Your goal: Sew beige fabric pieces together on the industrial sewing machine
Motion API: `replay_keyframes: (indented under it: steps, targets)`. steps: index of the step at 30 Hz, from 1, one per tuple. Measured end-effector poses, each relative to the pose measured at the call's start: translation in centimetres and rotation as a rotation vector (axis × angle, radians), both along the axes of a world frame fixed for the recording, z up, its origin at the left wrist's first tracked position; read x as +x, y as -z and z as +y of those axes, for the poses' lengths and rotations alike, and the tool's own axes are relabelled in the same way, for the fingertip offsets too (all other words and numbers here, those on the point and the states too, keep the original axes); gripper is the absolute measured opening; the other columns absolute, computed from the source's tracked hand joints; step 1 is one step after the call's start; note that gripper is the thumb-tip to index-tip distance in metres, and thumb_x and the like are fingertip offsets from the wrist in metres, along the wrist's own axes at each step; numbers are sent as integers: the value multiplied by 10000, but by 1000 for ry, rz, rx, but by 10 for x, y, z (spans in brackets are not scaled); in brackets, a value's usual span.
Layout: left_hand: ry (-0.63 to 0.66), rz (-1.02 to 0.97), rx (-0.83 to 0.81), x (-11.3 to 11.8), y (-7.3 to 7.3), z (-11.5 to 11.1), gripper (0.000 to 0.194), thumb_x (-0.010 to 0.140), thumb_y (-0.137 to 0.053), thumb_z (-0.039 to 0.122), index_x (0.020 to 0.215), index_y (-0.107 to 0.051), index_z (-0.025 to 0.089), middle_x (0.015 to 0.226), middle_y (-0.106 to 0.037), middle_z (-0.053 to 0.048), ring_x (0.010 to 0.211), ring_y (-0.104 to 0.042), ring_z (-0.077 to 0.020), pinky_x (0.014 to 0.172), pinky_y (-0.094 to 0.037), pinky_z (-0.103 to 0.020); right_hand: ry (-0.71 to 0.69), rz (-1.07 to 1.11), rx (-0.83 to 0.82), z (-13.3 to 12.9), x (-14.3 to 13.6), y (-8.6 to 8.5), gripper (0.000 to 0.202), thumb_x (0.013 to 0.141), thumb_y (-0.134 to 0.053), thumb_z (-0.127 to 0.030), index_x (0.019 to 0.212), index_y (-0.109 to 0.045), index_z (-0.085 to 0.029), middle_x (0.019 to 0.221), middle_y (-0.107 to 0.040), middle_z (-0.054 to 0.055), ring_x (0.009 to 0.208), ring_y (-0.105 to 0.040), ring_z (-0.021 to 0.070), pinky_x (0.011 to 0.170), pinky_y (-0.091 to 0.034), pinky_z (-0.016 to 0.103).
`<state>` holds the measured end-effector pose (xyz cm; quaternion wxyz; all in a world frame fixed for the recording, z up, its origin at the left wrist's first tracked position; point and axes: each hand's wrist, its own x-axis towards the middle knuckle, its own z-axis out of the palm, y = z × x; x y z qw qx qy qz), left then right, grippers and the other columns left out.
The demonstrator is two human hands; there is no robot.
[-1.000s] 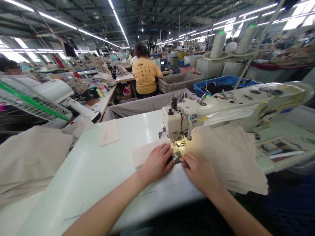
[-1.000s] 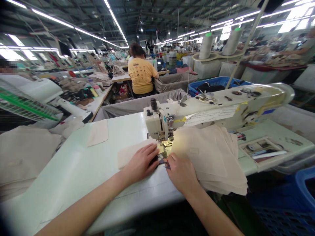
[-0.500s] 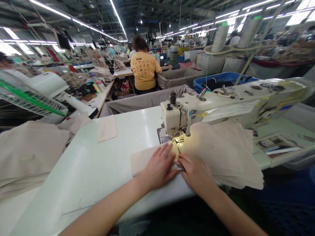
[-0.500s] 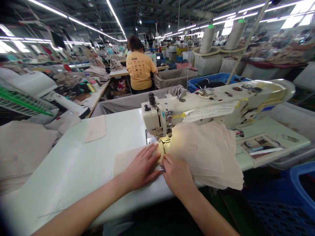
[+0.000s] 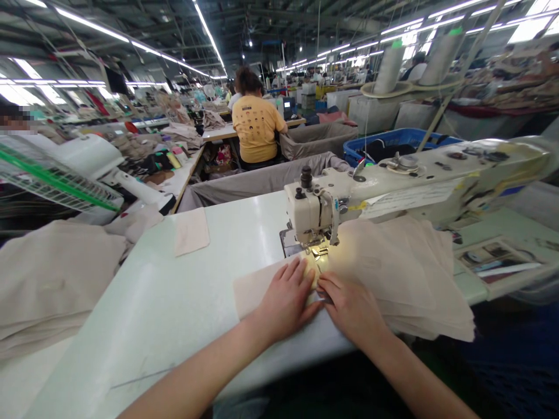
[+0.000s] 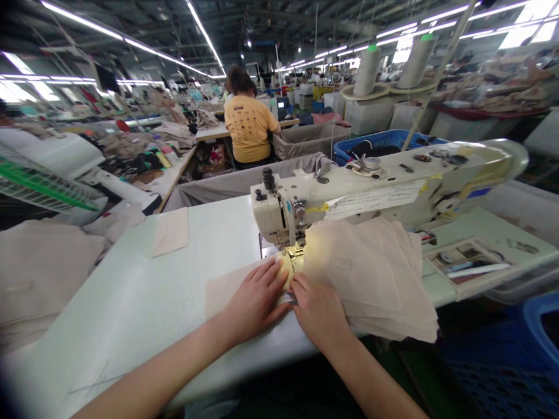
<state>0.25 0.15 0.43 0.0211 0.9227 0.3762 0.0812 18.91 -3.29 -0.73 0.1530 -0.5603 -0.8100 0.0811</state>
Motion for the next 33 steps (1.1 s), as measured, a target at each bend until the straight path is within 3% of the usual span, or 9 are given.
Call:
replay_keyframes:
  steps: [12, 19, 25, 33]
  targets:
    - [14, -23, 9, -2, 1, 1, 544, 935, -580, 498, 1344, -529, 143, 1471, -511, -208, 1412, -428, -378, 1144, -399, -536, -17, -21, -4, 1, 1, -1, 202, 931, -571, -131, 1083, -687, -196, 1136, -728, 59, 882, -715, 195, 725, -510, 280]
    - [13, -15, -25, 0, -7, -3, 447, 927, -611, 460, 1253, -580, 156, 1293, -618, -154, 1219, -572, -327, 1049, -495, -473, -14, -70, -44, 2, 1, -5, 219, 932, -582, -136, 1121, -677, -192, 1146, -712, 60, 876, -710, 194, 717, -510, 284]
    - [87, 0, 7, -3, -3, -11, 448, 976, -536, 417, 1333, -543, 146, 1377, -589, -186, 1312, -531, -347, 1049, -503, -491, -3, -117, -101, 0, 0, -10, 278, 909, -579, -97, 1155, -664, -193, 1172, -694, 52, 886, -710, 196, 733, -516, 292]
    - [86, -29, -2, -4, -6, 11, 376, 967, -549, 415, 1237, -598, 158, 1303, -629, -167, 1251, -572, -330, 1017, -533, -488, 38, -170, -139, 16, -7, -18, 247, 945, -549, -145, 1158, -658, -205, 1229, -657, 91, 861, -712, 197, 690, -507, 279]
